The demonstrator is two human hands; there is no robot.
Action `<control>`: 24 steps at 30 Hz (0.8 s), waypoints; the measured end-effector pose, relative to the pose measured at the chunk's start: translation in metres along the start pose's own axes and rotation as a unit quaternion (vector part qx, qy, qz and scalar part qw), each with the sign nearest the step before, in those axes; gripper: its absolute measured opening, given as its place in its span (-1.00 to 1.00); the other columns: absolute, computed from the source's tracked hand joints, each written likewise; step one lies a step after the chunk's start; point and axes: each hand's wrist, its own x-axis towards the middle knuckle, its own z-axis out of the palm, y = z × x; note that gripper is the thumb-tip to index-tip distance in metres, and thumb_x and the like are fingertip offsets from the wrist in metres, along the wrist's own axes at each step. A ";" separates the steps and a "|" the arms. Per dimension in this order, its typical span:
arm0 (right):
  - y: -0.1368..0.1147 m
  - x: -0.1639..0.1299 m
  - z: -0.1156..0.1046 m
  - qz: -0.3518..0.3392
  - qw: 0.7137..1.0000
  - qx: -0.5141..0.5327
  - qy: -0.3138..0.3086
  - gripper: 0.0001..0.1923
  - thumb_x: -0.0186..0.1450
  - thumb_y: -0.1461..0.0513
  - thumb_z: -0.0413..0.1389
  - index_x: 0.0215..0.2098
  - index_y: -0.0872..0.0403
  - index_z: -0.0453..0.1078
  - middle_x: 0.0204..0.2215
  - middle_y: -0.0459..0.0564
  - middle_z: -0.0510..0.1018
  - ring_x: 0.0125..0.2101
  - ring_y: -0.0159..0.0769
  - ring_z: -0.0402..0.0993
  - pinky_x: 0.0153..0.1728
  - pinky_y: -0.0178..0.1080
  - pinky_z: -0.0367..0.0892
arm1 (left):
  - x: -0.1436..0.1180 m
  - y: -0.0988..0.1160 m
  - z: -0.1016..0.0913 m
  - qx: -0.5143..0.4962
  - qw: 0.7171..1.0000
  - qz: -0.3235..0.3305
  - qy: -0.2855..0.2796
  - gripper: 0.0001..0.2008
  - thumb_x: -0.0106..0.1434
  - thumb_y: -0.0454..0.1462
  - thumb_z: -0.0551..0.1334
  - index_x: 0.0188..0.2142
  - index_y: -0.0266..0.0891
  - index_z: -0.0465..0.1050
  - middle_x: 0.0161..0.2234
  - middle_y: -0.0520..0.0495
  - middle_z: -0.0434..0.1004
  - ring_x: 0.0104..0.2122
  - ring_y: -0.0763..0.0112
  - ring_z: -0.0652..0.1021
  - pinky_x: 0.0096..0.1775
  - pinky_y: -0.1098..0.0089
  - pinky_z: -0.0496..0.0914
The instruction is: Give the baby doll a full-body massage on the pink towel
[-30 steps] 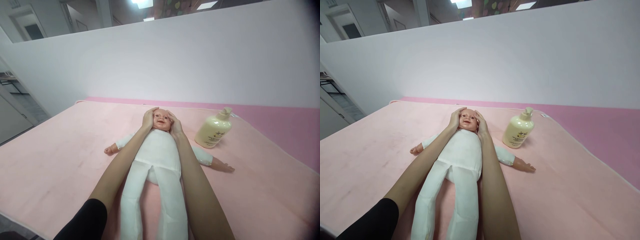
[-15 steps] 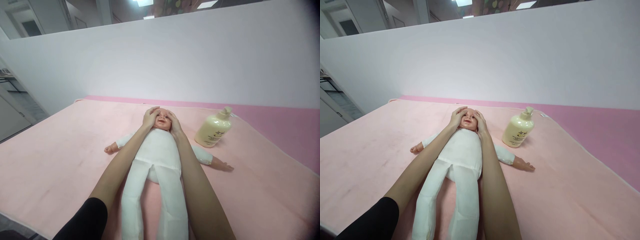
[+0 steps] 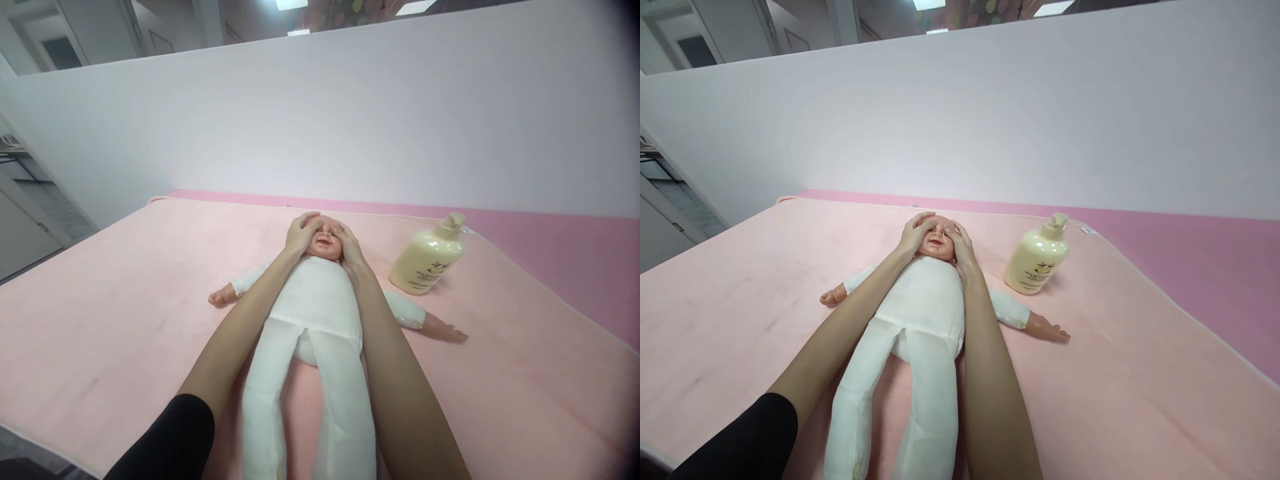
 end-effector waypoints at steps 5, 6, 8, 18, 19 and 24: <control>-0.003 -0.002 -0.004 0.028 0.999 0.023 -0.006 -0.58 0.10 0.06 0.15 -0.07 -0.05 0.37 -0.05 -0.09 0.47 -0.02 -0.22 0.41 0.00 -0.10 0.41 | 0.004 -0.006 -0.001 0.042 0.999 0.005 0.017 -0.71 0.22 -0.28 0.05 -0.17 -0.20 0.51 -0.06 -0.07 0.49 0.00 0.28 0.42 0.07 0.30 0.27; -0.004 -0.003 -0.003 0.033 0.999 0.030 -0.003 -0.59 0.11 0.06 0.15 -0.07 -0.05 0.38 -0.06 -0.09 0.48 -0.02 -0.21 0.41 0.00 -0.09 0.41 | 0.004 -0.007 0.000 0.043 0.999 0.006 0.018 -0.72 0.23 -0.24 0.06 -0.17 -0.19 0.50 -0.06 -0.07 0.49 0.00 0.28 0.43 0.07 0.30 0.27; -0.005 -0.006 -0.001 0.035 0.998 0.045 -0.002 -0.57 0.11 0.05 0.16 -0.07 -0.04 0.37 -0.07 -0.08 0.48 -0.03 -0.22 0.41 0.01 -0.10 0.40 | 0.004 -0.009 0.000 0.042 0.999 0.012 0.012 -0.72 0.21 -0.16 0.14 -0.16 -0.19 0.49 -0.08 -0.07 0.49 -0.02 0.28 0.44 0.06 0.30 0.29; -0.008 -0.006 -0.001 0.060 0.996 0.073 0.001 -0.59 0.12 0.15 0.14 -0.04 -0.04 0.36 -0.08 -0.08 0.49 -0.09 -0.29 0.45 -0.09 -0.20 0.45 | 0.004 -0.005 0.000 0.019 1.000 -0.001 0.006 -0.66 0.15 -0.33 0.04 -0.16 -0.27 0.50 -0.07 -0.11 0.50 -0.02 0.29 0.45 0.04 0.33 0.32; -0.009 -0.007 -0.001 0.066 0.995 0.069 0.016 -0.58 0.12 0.17 0.12 -0.02 -0.05 0.36 -0.08 -0.09 0.49 -0.10 -0.31 0.45 -0.11 -0.21 0.46 | 0.004 -0.005 0.000 0.017 1.000 0.003 0.007 -0.64 0.14 -0.34 0.01 -0.16 -0.29 0.50 -0.07 -0.12 0.51 -0.01 0.29 0.45 0.04 0.33 0.32; -0.015 -0.022 0.002 0.081 0.993 0.011 0.084 -0.51 0.16 0.16 0.07 0.08 -0.15 0.30 -0.04 -0.15 0.47 -0.17 -0.36 0.47 -0.23 -0.28 0.47 | 0.001 -0.011 -0.003 0.011 0.999 0.032 0.007 -0.57 0.13 -0.35 -0.03 -0.08 -0.33 0.48 0.01 -0.13 0.48 0.06 0.30 0.41 0.10 0.36 0.27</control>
